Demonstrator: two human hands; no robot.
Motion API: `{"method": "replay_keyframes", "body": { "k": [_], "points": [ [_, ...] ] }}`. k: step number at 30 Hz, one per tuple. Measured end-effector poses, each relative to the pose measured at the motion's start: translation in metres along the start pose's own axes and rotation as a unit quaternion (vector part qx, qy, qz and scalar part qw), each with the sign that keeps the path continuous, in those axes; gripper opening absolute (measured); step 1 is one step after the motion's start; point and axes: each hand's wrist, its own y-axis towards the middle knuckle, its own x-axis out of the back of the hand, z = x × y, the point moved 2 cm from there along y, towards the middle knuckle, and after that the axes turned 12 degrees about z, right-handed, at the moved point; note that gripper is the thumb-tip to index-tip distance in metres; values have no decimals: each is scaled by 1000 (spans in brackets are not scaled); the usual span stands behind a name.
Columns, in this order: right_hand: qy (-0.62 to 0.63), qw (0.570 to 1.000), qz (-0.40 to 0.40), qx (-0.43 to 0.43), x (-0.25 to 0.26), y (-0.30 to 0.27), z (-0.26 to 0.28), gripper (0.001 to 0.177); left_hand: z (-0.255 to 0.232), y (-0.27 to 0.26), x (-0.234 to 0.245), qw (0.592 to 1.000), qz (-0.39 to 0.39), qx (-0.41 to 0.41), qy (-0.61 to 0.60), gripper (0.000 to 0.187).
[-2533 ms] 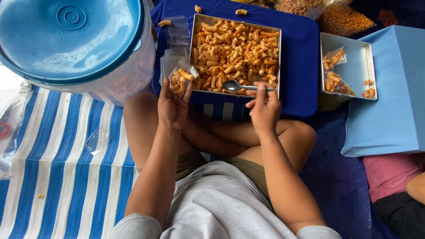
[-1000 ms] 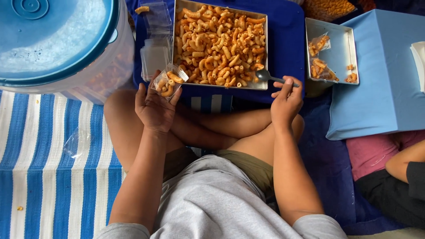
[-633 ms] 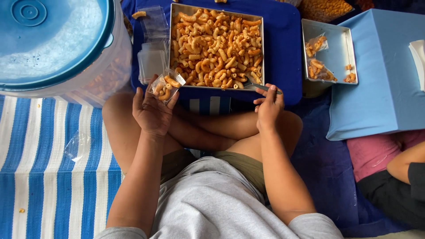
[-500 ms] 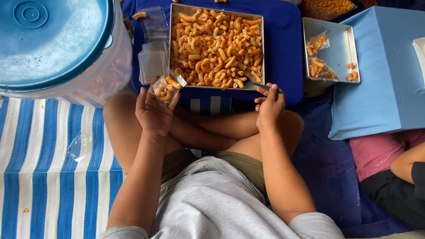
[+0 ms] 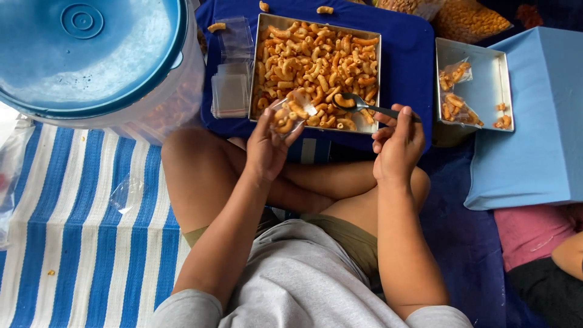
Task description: A person sitting on the floor uses a spoon to portion snacks from a large tray into individual small plastic bags.
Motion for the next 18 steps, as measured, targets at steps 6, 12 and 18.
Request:
{"method": "replay_keyframes", "body": {
  "k": [6,12,18],
  "points": [
    [-10,995,48,88,-47,-22,32,26,20,5,-30,998,26,-6,-49,51],
    [-95,981,93,139,-62,-36,25,25,23,3,-44,996,31,-30,-82,44],
    [-132,976,107,135,-65,-41,18,24,33,10,-30,993,23,-45,-103,37]
  ]
}}
